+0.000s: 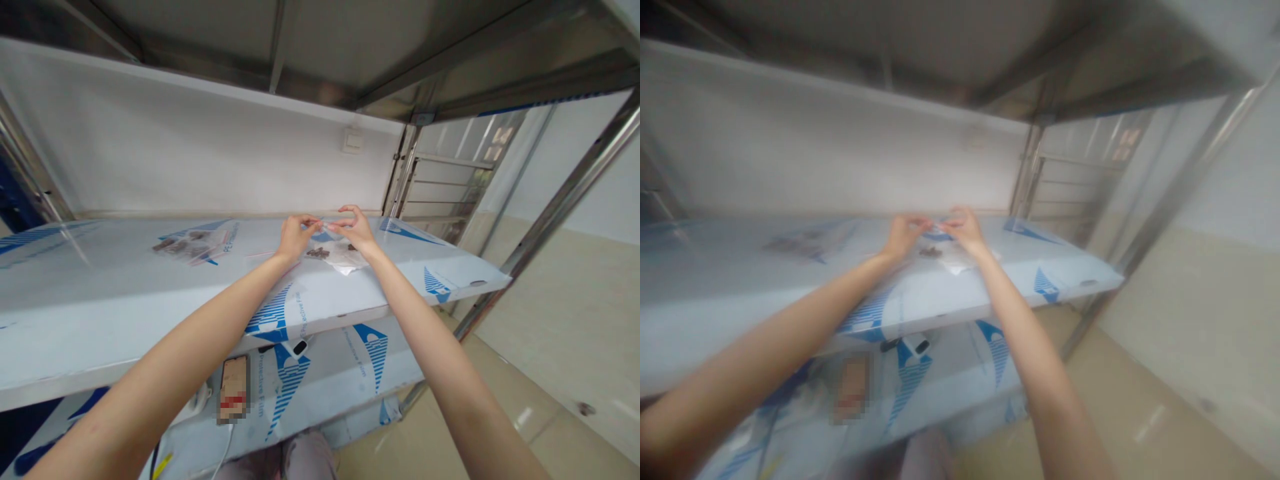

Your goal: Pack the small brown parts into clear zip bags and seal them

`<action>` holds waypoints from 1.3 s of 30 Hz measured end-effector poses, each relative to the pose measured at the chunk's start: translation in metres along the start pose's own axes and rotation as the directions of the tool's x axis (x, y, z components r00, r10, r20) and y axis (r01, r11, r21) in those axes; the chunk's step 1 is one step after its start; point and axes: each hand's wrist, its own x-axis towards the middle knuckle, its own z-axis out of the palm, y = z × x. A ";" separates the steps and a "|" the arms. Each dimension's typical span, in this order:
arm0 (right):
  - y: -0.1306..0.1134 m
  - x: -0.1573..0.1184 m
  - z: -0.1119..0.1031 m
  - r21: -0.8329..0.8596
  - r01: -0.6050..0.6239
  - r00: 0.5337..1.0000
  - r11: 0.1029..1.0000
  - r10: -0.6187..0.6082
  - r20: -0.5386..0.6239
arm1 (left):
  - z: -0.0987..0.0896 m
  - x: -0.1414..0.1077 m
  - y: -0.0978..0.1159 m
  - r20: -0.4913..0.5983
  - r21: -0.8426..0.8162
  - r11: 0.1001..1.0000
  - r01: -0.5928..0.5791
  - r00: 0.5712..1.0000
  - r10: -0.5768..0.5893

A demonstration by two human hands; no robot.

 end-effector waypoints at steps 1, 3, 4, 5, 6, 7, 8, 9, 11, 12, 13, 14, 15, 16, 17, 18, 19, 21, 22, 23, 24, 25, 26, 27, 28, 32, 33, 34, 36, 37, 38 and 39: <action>0.000 0.000 0.001 0.013 0.011 1.000 1.000 -0.011 0.002 | 0.000 0.000 0.001 0.003 0.006 1.000 -0.010 1.000 0.010; 0.002 0.001 0.002 0.039 0.019 1.000 0.999 -0.020 0.002 | 0.001 0.000 0.003 0.009 0.018 1.000 -0.022 1.000 0.022; 0.003 0.001 0.002 0.049 0.013 1.000 0.999 -0.013 0.000 | 0.001 0.000 0.003 0.010 0.024 0.999 -0.023 1.000 0.023; 0.004 0.002 0.002 0.057 0.003 1.000 0.998 -0.003 0.001 | 0.002 -0.001 0.004 0.009 0.031 0.999 -0.023 1.000 0.022; 0.005 0.002 0.002 0.064 -0.007 1.000 0.998 0.007 0.003 | 0.002 -0.001 0.004 0.008 0.040 0.999 -0.022 1.000 0.022; 0.006 0.003 0.002 0.073 -0.012 1.000 0.997 0.012 0.005 | 0.003 -0.001 0.004 0.004 0.051 0.998 -0.023 1.000 0.022; 0.007 0.003 0.002 0.081 -0.014 1.000 0.997 0.013 0.007 | 0.004 -0.001 0.003 0.001 0.060 0.998 -0.023 1.000 0.023; 0.007 0.002 0.001 0.087 -0.012 1.000 0.996 0.011 0.010 | 0.005 -0.002 0.002 0.001 0.064 0.998 -0.025 1.000 0.025; 0.007 0.001 0.001 0.094 -0.006 1.000 0.996 0.005 0.011 | 0.006 -0.002 0.000 0.006 0.058 0.998 -0.020 1.000 0.020; 0.007 0.001 0.001 0.093 -0.006 1.000 0.996 0.005 0.011 | 0.007 -0.003 -0.002 0.008 0.048 0.999 -0.018 1.000 0.017; 0.006 0.000 0.001 0.095 -0.008 1.000 0.995 0.007 0.012 | 0.007 -0.003 -0.003 0.008 0.038 0.999 -0.016 1.000 0.016; 0.005 -0.001 0.001 0.096 -0.014 1.000 0.995 0.013 0.014 | 0.007 -0.003 -0.003 0.006 0.033 0.999 -0.017 1.000 0.017; 0.005 -0.001 0.001 0.098 -0.018 1.000 0.995 0.017 0.014 | 0.007 -0.003 -0.004 0.004 0.037 0.999 -0.020 1.000 0.020; 0.004 -0.001 0.001 0.094 -0.022 1.000 0.995 0.021 0.012 | 0.006 -0.003 -0.004 0.002 0.049 0.998 -0.027 1.000 0.026; 0.003 -0.001 0.001 0.085 -0.023 1.000 0.996 0.023 0.009 | 0.006 -0.002 -0.004 -0.001 0.071 0.997 -0.034 0.999 0.034; 0.003 0.000 0.000 0.072 -0.022 1.000 0.997 0.021 0.004 | 0.005 -0.001 -0.003 0.000 0.098 0.994 -0.043 0.999 0.044; 0.002 0.001 0.000 0.057 -0.020 1.000 0.998 0.020 0.001 | 0.005 -0.001 -0.003 0.002 0.128 0.990 -0.055 0.998 0.055; 0.003 0.003 -0.001 0.032 -0.021 1.000 0.999 0.021 0.006 | 0.006 0.000 -0.003 0.008 0.189 0.979 -0.077 0.997 0.077; 0.003 0.004 -0.002 0.026 -0.025 1.000 0.999 0.025 0.015 | 0.007 0.000 -0.003 0.014 0.218 0.972 -0.085 0.996 0.084; 0.004 0.005 -0.002 0.023 -0.026 0.999 0.999 0.026 0.023 | 0.008 0.000 -0.003 0.022 0.242 0.966 -0.092 0.996 0.090; 0.006 0.005 -0.003 0.021 -0.025 0.999 0.999 0.025 0.027 | 0.009 -0.001 -0.003 0.030 0.259 0.961 -0.098 0.995 0.093; 0.007 0.005 -0.002 0.018 -0.018 0.999 1.000 0.018 0.027 | 0.009 -0.002 -0.002 0.036 0.271 0.957 -0.101 0.995 0.094; 0.009 0.004 -0.002 0.015 -0.003 1.000 1.000 0.003 0.022 | 0.009 -0.003 -0.002 0.037 0.275 0.956 -0.100 0.995 0.093; 0.011 0.004 -0.002 0.012 0.018 1.000 1.000 -0.018 0.011 | 0.008 -0.003 -0.001 0.028 0.275 0.957 -0.094 0.996 0.089; 0.013 0.003 -0.001 0.009 0.043 0.999 0.999 -0.043 -0.007 | 0.004 -0.003 0.001 0.006 0.276 0.958 -0.079 0.997 0.081; 0.026 0.006 -0.001 -0.035 0.098 0.993 0.995 -0.100 -0.060 | -0.038 0.006 0.002 -0.117 0.349 0.937 0.004 0.992 0.039; 0.030 0.007 -0.001 -0.055 0.097 0.994 0.994 -0.100 -0.055 | -0.055 0.009 0.000 -0.105 0.405 0.914 0.011 0.994 0.034; 0.033 0.009 -0.001 -0.075 0.095 0.994 0.993 -0.098 -0.040 | -0.074 0.013 -0.003 -0.071 0.475 0.880 -0.003 0.997 0.042; 0.036 0.011 -0.001 -0.109 0.091 0.996 0.990 -0.091 -0.001 | -0.114 0.016 -0.013 -0.002 0.632 0.773 -0.055 0.997 0.073; 0.037 0.011 -0.001 -0.120 0.089 0.996 0.989 -0.087 0.018 | -0.132 0.014 -0.020 0.014 0.685 0.725 -0.069 0.997 0.081; 0.037 0.011 0.000 -0.130 0.087 0.996 0.988 -0.083 0.034 | -0.148 0.010 -0.027 0.028 0.716 0.693 -0.080 0.996 0.087; 0.036 0.011 0.000 -0.137 0.086 0.996 0.987 -0.081 0.048 | -0.162 0.004 -0.034 0.040 0.729 0.678 -0.093 0.995 0.093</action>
